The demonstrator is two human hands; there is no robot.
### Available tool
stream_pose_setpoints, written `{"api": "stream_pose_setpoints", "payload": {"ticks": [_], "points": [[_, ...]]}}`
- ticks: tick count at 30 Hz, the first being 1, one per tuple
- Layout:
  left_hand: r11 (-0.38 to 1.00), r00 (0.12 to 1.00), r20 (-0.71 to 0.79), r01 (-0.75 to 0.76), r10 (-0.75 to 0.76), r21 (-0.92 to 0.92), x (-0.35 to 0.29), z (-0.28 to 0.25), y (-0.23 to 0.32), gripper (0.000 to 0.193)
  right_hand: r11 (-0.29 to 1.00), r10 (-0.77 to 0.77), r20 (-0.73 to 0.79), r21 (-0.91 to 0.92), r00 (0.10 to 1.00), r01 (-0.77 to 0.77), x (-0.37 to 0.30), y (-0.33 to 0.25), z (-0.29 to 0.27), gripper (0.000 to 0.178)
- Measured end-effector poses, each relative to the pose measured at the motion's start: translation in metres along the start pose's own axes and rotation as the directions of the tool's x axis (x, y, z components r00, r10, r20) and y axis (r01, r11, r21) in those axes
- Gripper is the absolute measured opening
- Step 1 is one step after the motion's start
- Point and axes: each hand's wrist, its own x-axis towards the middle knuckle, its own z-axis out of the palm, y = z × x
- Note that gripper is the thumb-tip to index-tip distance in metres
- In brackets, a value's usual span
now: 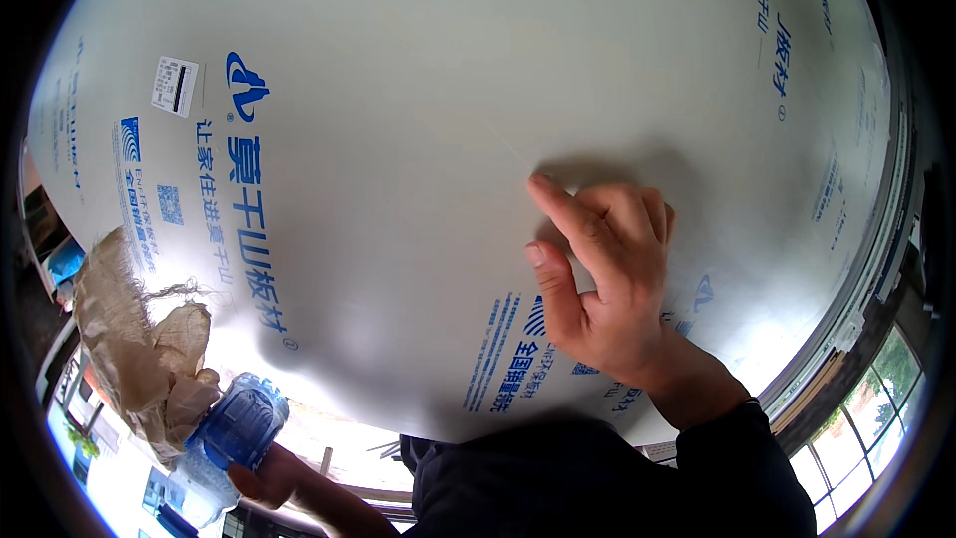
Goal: The person peels a protective plastic film from large panels by hand and wipes the surface using a cloth and liquid from a plastic bottle.
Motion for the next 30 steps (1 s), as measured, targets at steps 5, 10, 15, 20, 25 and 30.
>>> {"api": "stream_pose_setpoints", "payload": {"ticks": [5, 10, 15, 20, 25, 30], "points": [[0.999, 0.989, -0.142, -0.047, 0.048, 0.009, -0.005, 0.022, -0.004, 0.051, 0.994, 0.079, 0.029, 0.078, 0.996, -0.081, 0.006, -0.005, -0.004, 0.029], [0.999, 0.983, -0.177, -0.050, 0.052, 0.017, -0.007, 0.028, -0.006, 0.050, 0.995, 0.032, 0.085, 0.092, 0.996, -0.040, 0.005, -0.006, -0.011, 0.019], [0.990, 0.947, -0.302, -0.074, 0.107, 0.116, -0.017, 0.056, -0.003, 0.050, 0.983, -0.039, -0.011, 0.178, 0.999, 0.040, 0.032, 0.011, -0.024, 0.019], [1.000, 1.000, 0.022, 0.001, -0.001, -0.005, -0.003, 0.001, -0.003, 0.054, 0.979, -0.199, 0.170, 0.084, 0.965, 0.188, 0.056, 0.024, -0.026, 0.015], [0.999, 0.974, -0.225, -0.032, 0.027, -0.019, -0.010, 0.034, -0.007, 0.054, 0.985, -0.164, 0.385, 0.014, 0.908, 0.172, 0.073, 0.016, -0.031, 0.017], [0.996, 0.963, -0.255, -0.085, 0.088, 0.025, -0.015, 0.042, 0.009, 0.056, 0.976, -0.218, 0.363, 0.107, 0.906, 0.191, 0.083, 0.024, -0.024, 0.020]]}}
